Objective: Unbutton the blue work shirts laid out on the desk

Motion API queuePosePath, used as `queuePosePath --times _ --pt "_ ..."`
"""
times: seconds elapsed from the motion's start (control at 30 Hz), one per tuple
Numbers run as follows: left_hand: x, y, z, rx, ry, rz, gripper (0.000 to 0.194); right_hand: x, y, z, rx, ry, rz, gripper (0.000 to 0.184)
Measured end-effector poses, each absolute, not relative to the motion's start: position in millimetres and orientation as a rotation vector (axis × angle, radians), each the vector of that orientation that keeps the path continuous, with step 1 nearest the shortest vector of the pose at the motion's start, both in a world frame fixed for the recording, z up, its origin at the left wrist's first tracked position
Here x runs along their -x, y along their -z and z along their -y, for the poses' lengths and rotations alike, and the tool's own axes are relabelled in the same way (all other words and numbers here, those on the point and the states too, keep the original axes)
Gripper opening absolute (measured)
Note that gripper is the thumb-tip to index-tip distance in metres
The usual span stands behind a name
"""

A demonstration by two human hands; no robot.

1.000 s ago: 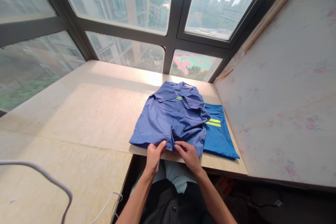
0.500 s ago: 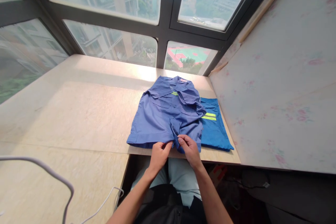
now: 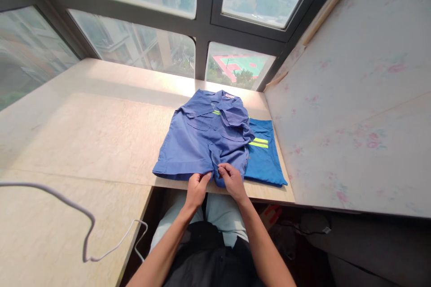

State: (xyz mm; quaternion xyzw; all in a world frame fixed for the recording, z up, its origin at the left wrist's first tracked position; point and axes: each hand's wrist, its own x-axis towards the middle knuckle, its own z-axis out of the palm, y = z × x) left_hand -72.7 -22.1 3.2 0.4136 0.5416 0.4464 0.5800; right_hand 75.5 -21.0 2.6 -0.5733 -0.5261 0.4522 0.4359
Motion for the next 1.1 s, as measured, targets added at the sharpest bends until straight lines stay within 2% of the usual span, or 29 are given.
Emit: queuePosePath --times 0.4,0.7,0.93,1.1 --pt "47.7 -8.7 34.7 -0.926 -1.089 -1.383 0.037 -87.9 -12.9 41.2 1.462 -0.779 1.524 0.026" --pt "49.2 -8.5 33.3 -1.004 -1.144 -1.386 0.038 -80.2 -14.7 47.9 1.342 -0.733 1.568 0.035" --pt "58.7 -3.6 34.5 -1.024 -1.138 -1.324 0.034 -84.4 -17.4 44.1 1.297 -0.707 1.62 0.022" --pt "71.2 0.9 29.5 -1.043 -1.15 -1.286 0.027 -78.7 -19.4 41.4 1.325 -0.787 1.607 0.023"
